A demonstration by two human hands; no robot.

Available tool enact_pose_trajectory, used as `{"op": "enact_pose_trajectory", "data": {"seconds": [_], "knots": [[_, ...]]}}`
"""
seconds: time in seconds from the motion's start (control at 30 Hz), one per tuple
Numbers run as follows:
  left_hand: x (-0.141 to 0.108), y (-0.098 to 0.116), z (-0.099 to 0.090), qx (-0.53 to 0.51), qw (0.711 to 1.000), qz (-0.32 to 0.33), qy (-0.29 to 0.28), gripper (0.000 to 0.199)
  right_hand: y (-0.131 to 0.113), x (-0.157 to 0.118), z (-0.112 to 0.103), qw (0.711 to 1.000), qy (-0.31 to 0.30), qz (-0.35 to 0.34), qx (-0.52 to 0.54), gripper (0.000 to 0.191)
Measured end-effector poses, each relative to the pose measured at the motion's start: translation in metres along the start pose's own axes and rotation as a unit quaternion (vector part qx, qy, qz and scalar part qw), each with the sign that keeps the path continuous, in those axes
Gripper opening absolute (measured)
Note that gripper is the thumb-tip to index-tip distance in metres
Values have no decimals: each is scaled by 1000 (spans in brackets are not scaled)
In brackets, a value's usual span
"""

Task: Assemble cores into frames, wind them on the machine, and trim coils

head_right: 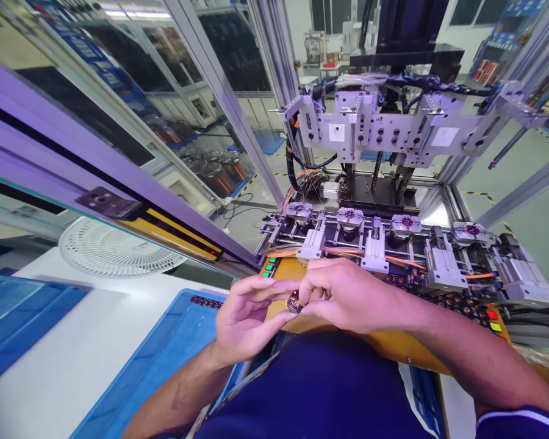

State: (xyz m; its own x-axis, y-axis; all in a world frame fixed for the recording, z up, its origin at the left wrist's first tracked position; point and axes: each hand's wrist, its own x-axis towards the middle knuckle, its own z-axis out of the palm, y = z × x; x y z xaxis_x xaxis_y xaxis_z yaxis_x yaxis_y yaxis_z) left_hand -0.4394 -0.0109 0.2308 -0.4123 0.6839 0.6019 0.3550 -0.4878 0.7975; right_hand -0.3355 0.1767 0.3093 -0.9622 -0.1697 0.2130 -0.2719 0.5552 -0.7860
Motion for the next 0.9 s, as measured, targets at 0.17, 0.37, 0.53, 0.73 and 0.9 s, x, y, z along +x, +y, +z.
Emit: {"op": "enact_pose_trajectory", "data": {"seconds": [0.17, 0.37, 0.53, 0.73, 0.9], "knots": [[-1, 0, -1, -1, 1000, -16, -1, 65, -2, 2, -2, 1000, -18, 18, -3, 9], [-1, -1, -2, 6, 1000, -18, -2, 65, -2, 3, -4, 1000, -26, 12, 8, 9], [5, 2, -4, 51, 999, 9, -12, 56, 1, 0, 0, 997, -24, 50, 47, 8], [23, 16, -5, 148, 986, 58, -48, 29, 3, -1, 4, 993, -26, 81, 88, 11], [25, 20, -3, 156, 985, 50, -49, 28, 1, 1, 2, 983, -46, 119, 135, 11]]}}
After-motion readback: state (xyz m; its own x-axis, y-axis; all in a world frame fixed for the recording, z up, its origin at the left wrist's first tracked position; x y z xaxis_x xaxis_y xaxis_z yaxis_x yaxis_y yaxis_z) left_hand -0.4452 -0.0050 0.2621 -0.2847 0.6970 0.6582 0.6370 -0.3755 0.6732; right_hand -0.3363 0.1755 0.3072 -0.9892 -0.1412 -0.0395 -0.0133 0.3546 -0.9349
